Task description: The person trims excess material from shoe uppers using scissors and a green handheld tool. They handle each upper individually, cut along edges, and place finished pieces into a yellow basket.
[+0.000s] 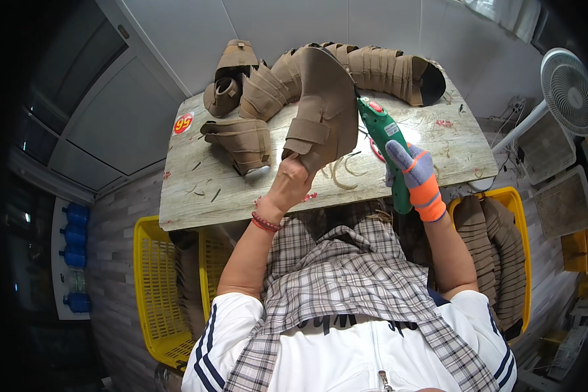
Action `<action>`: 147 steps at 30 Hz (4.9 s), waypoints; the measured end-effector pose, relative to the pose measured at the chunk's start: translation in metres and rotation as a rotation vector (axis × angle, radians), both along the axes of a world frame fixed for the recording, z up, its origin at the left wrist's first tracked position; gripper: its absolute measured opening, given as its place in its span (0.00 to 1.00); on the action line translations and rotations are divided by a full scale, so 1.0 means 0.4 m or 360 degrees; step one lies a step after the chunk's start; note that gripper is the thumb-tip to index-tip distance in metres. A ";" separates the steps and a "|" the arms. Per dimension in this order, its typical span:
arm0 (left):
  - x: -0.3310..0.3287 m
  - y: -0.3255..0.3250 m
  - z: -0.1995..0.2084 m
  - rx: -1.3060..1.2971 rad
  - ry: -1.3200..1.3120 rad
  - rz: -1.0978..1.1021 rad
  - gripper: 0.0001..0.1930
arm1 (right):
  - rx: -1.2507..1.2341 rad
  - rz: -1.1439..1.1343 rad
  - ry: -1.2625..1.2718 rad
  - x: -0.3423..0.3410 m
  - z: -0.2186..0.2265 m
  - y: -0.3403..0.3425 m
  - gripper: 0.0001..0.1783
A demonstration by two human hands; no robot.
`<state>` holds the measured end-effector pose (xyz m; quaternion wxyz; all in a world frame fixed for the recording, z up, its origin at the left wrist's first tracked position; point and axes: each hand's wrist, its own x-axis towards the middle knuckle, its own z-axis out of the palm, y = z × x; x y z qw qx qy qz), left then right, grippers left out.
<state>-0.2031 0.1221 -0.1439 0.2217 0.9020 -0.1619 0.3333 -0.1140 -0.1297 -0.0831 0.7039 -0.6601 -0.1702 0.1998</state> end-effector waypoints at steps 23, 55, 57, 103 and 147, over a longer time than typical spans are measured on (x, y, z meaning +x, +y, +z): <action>0.057 0.178 0.058 -0.2336 -0.0740 0.0498 0.09 | -0.0124 -0.0145 -0.0029 0.041 -0.129 -0.113 0.22; -0.241 0.232 0.061 -0.3553 0.0232 -0.0839 0.21 | -0.0745 -0.0155 -0.1355 -0.066 -0.142 -0.019 0.28; -0.237 0.253 0.045 -0.3735 0.0335 -0.0995 0.19 | -0.0797 -0.0137 -0.1592 -0.068 -0.127 -0.026 0.26; -0.118 0.064 0.036 -0.3380 0.0233 -0.0900 0.19 | -0.0490 -0.0029 -0.1177 -0.083 -0.116 -0.026 0.30; -0.229 0.055 -0.126 -0.0169 0.0025 0.0212 0.09 | 0.0020 0.0189 0.0122 -0.010 0.017 0.067 0.21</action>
